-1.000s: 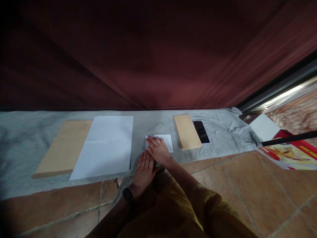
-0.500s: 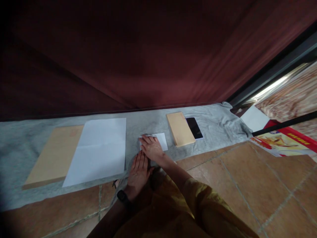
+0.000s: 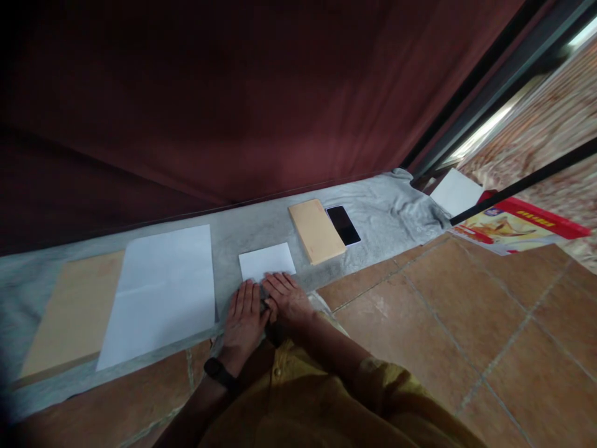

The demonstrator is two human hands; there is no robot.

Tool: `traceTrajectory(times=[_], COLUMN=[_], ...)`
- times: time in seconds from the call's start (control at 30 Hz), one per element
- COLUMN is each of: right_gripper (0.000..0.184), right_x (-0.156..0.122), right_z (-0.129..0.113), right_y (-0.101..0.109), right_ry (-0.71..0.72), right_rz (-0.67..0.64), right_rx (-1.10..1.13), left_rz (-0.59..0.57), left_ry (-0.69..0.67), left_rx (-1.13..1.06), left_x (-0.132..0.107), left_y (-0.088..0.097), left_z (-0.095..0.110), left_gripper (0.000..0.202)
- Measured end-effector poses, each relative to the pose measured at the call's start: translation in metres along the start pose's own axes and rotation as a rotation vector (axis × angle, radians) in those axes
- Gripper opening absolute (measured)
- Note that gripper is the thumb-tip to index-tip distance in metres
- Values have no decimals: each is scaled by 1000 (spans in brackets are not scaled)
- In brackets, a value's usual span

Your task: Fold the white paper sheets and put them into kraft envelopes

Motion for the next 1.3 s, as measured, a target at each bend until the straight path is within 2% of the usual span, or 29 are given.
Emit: traceTrajectory(times=[0.3,0.77,0.87,1.03,1.13,1.2,1.3], right_gripper=[48,49,49,50,50,50,50], right_x=[-22,-35,-35,-36,-37,-37,-37], right_z=[19,36,36,36,36,36,35], right_y=[19,21,19,17,18,18,17], right_ry=[-46,-110,-106,-95,-83,-86,-96], right_rz=[47,64,77,96,88,82,81], right_rx=[37,80,84,74,63,59,56], left_rz=[0,37,32,-12,-21,-22,-15], left_ry=[34,32,43,-66,-79,-70,-29], left_rx=[6,25,14,-30,-36,-43,-33], left_x=[-6,-7,-5,11,21,22,17], left_y=[3,8,10,7,5,5,4], left_z=[-3,-7,2,39,53,53,41], left_gripper=[68,68,70,64,61,63,65])
Point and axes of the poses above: each hand's wrist, its own x-axis towards the middle knuckle, its own y-axis out of the back of the hand, z = x × y, the point moved 1 cm from there along x, towards the middle knuckle, and after that the axes turned 5 degrees about x, right-handed, at the moved point
